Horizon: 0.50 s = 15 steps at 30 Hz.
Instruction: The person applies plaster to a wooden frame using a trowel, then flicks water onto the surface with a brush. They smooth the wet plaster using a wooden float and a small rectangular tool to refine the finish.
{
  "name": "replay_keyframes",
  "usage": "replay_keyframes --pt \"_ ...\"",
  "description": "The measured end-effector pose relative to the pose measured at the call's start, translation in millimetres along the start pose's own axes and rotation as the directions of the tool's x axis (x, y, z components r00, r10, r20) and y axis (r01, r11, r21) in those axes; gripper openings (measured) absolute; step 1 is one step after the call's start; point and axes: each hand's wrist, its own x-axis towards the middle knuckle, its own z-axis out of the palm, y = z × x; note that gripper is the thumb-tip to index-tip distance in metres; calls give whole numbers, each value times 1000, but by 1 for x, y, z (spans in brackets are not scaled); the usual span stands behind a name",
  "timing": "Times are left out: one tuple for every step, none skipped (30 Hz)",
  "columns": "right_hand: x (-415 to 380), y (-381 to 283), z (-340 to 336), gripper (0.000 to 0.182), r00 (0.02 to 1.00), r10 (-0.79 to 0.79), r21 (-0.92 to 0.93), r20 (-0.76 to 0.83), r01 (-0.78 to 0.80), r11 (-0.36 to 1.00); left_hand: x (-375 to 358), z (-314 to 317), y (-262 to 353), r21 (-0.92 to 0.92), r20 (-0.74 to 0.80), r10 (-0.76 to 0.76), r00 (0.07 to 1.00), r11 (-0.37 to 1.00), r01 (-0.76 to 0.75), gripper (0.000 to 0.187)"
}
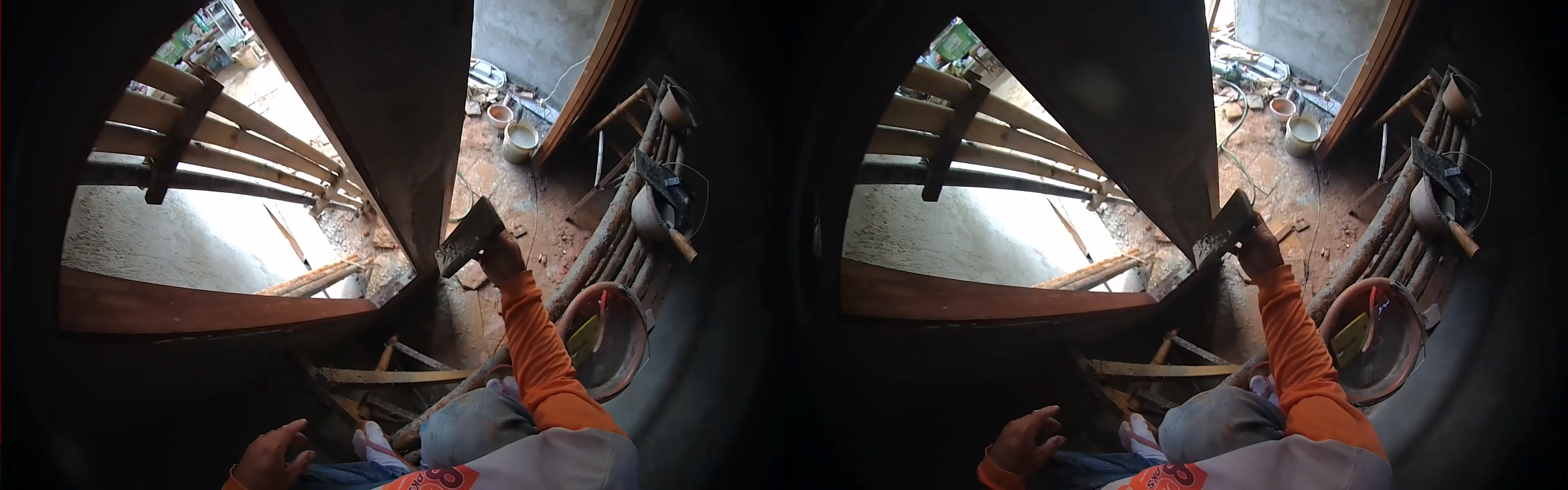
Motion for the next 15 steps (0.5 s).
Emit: replay_keyframes --pt "1 -11 20 29 993 -45 51 105 40 998 -1 0 1 -7 1 6 1000 1000 -6 52" --pt "3 -21 36 32 973 -92 102 210 72 992 -1 0 2 -18 -1 12 1000 1000 -12 53" --pt "8 -33 49 39 940 -98 85 328 74 994 -2 0 3 -18 -22 19 1000 1000 -20 53" --pt "11 -44 67 39 930 -106 78 351 84 993 -2 0 4 -21 9 49 999 999 -49 52" --pt "11 -59 92 39 908 -190 -25 373 215 976 -2 0 4 -25 35 82 996 996 -81 50" --pt "10 -75 118 38 874 -271 -121 403 345 931 -2 1 7 -24 5 95 995 995 -95 50" --pt "9 -96 143 36 841 -271 -117 468 363 925 -4 4 9 -20 -74 163 984 986 -165 49" --pt "12 -115 166 35 762 -401 -316 509 598 736 -7 7 9 -12 -151 230 962 972 -234 48" --pt "14 -164 224 35 726 -327 -398 605 631 666 -6 13 2 -23 -190 296 936 952 -306 47" --pt "6 -166 243 33 719 -363 -354 593 637 685 -7 8 5 -22 -199 303 932 949 -313 47" --pt "1 -186 274 31 663 -384 -537 642 747 393 -2 3 11 -37 -160 312 937 946 -321 46" --pt "-6 -203 307 31 553 -358 -493 753 833 250 -2 -1 15 -53 -123 326 937 941 -334 46" --pt "3 -227 326 30 459 -300 -474 836 880 26 -2 2 12 -52 -137 337 931 936 -347 46" --pt "-5 -229 356 28 328 -331 -374 885 924 -83 -1 10 6 -101 -175 343 923 926 -363 45" --pt "-1 -238 373 32 298 -312 -350 902 928 -127 1 12 3 -148 -215 348 913 912 -382 44"
